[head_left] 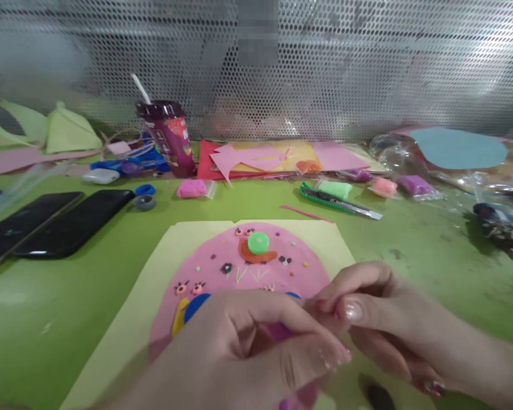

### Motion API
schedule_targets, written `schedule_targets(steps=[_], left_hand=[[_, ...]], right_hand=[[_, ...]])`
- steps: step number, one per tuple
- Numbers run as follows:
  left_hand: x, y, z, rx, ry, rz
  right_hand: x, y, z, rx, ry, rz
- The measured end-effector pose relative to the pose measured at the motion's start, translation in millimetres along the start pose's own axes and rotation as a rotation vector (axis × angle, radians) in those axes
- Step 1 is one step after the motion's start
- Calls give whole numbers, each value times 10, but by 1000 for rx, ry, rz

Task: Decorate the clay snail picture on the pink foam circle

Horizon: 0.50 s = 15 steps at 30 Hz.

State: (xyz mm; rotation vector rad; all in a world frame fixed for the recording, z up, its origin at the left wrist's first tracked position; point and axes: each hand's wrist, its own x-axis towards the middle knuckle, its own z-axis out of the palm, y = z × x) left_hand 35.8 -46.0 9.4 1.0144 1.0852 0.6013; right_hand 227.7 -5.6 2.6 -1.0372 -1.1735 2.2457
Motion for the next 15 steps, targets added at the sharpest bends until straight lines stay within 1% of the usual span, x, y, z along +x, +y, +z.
schedule_targets(steps=[4,7,8,10,12,15], left_hand=[[48,24,13,-16,47,109],[94,14,-2,5,79,122],[107,3,-12,7,72,125],[118,-17,-33,11,21,132],[101,-16,-43,27,14,110],[41,34,-26,85,80,17]], right_hand=[[-2,24,1,-17,-7,-36],[5,42,-4,-60,26,-90],[9,44,-6,-90,35,-110],[14,41,-14,-152,46,-138],[13,30,-23,-186,49,-158],[6,9,-41,-225,51,-184]])
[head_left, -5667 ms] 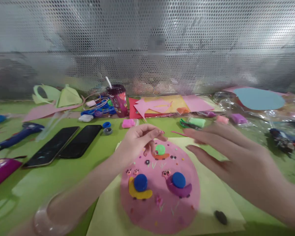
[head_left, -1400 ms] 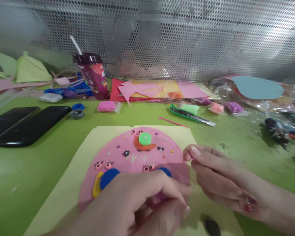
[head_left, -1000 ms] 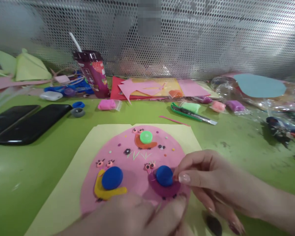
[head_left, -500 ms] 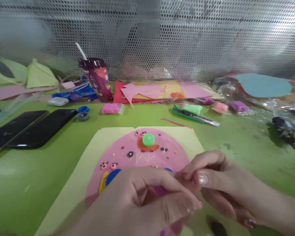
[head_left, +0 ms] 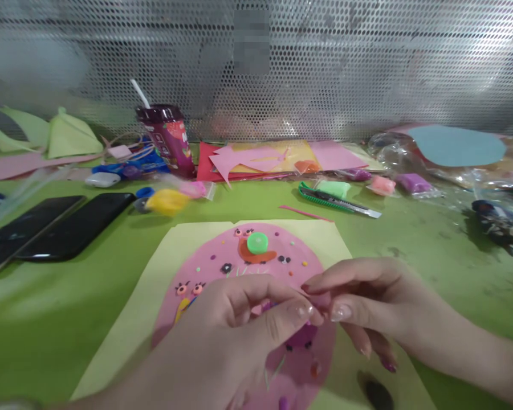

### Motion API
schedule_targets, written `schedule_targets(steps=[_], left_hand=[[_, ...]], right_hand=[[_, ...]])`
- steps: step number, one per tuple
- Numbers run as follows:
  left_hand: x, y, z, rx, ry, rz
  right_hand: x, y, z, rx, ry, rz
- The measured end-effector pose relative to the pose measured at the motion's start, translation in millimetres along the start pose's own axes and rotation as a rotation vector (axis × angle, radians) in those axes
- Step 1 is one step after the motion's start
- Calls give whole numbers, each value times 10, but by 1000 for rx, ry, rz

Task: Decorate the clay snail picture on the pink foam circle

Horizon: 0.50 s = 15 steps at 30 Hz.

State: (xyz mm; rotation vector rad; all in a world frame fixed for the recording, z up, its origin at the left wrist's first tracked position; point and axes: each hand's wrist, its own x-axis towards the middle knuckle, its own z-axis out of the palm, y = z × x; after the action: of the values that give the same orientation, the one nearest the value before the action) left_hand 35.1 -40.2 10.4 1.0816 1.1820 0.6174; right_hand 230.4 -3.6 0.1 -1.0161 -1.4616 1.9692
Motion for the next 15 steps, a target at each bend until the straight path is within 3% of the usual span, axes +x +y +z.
schedule_targets(steps=[9,15], left_hand=[[-15,51,10,-2,-55,-70],[-1,19,-10,0,-53,-43]], right_hand=[[6,2,-48,-176,-44,-59],[-10,-21,-35,-334,-52,-150]])
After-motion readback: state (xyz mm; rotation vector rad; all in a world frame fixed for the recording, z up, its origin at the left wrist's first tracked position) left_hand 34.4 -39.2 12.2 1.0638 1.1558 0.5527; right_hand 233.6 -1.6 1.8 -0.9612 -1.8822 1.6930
